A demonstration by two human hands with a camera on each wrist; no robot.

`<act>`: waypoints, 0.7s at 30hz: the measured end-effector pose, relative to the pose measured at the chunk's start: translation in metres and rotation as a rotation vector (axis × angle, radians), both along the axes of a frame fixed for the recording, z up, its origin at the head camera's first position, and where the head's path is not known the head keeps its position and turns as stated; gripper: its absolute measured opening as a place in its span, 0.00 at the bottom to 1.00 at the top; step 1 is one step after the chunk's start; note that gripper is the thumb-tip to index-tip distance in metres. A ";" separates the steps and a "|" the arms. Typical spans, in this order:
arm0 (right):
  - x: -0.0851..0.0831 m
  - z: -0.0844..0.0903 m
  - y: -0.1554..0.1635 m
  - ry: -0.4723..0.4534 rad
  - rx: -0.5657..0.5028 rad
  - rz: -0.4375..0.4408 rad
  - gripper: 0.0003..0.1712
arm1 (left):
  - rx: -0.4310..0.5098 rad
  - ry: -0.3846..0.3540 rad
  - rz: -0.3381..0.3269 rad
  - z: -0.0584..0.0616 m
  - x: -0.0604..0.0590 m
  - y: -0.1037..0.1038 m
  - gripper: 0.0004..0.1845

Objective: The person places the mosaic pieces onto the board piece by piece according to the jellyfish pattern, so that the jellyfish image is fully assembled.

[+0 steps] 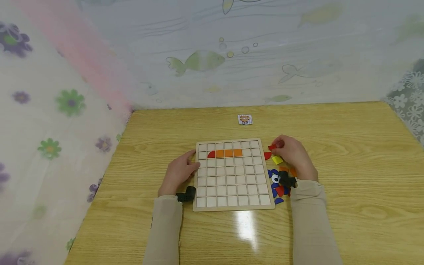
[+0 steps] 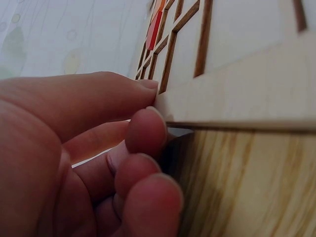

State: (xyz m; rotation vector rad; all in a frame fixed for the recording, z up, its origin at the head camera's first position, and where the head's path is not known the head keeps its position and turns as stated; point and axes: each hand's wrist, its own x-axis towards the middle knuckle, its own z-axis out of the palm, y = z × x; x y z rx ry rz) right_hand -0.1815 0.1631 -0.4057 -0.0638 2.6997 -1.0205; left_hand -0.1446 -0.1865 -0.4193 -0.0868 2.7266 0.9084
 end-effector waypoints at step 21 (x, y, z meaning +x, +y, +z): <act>-0.004 0.003 -0.019 0.034 -0.136 -0.006 0.17 | 0.001 -0.003 0.009 0.000 0.000 0.000 0.30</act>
